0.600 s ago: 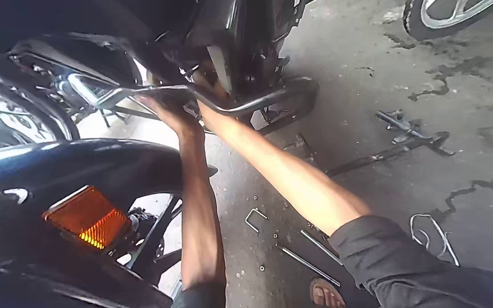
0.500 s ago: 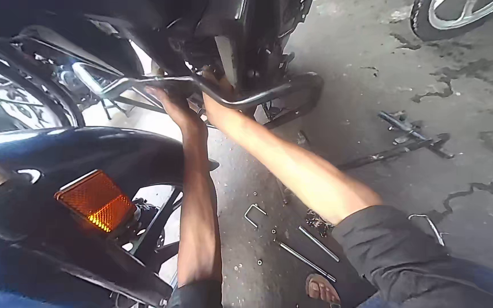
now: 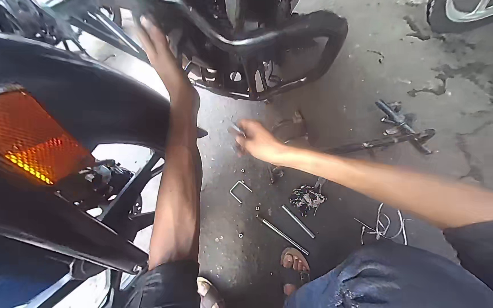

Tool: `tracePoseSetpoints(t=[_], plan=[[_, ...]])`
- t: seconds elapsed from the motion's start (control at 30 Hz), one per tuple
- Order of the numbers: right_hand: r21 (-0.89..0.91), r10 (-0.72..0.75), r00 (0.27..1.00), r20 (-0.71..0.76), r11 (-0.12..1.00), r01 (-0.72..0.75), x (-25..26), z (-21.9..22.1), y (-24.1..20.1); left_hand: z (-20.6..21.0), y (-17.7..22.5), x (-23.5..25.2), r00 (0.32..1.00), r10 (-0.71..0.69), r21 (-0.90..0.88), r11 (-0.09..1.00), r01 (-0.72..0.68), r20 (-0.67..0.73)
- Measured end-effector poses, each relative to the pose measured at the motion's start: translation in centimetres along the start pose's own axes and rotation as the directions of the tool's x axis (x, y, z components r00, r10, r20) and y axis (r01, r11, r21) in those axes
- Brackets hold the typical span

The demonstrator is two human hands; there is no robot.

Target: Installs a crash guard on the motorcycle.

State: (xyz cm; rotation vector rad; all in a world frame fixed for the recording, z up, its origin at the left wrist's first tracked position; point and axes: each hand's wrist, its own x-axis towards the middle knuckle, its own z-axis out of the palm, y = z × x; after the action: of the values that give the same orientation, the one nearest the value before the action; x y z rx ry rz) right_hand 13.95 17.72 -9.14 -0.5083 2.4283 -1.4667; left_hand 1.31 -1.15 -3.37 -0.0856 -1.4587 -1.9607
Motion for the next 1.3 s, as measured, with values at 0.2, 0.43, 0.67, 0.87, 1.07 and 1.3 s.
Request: tracePoseSetpoints(t=[0.2,0.43,0.67,0.87,1.07,1.3], plan=[[-0.457,0.315,0.855,0.412,0.883,-0.104,-8.2,3.5,17.2,-1.4,-2.6,-14.7,0.968,-0.095,0.542,0.839,-0.049,0.234],[-0.080,0.353,0.884,0.306,0.935,-0.346,-12.3,4.7,22.3,-8.1,-12.7,-32.3,0.033,-0.705,0.690,0.683,-0.239,0.708],[-0.156,0.391,0.897,-0.208,0.892,-0.425,-17.4,9.5,21.4,-7.5,-12.9,-31.4,0.215,-0.828,0.822,0.413,-0.391,0.518],[-0.603,0.420,0.899,-0.123,0.688,-0.404,-22.3,14.6,21.6,-9.4,-13.1,-31.1,0.324,-0.927,0.475,0.376,0.796,0.190],[-0.376,0.259,0.947,-0.192,0.872,-0.315,-21.9,12.1,19.3,-7.7,-10.3,-32.8,0.398,-0.916,0.150,0.401,0.904,0.052],[-0.249,0.241,0.920,-0.309,0.913,-0.323,-19.8,9.8,17.0,-6.0,-9.1,-33.1,0.419,-0.902,0.160,0.432,0.888,0.109]])
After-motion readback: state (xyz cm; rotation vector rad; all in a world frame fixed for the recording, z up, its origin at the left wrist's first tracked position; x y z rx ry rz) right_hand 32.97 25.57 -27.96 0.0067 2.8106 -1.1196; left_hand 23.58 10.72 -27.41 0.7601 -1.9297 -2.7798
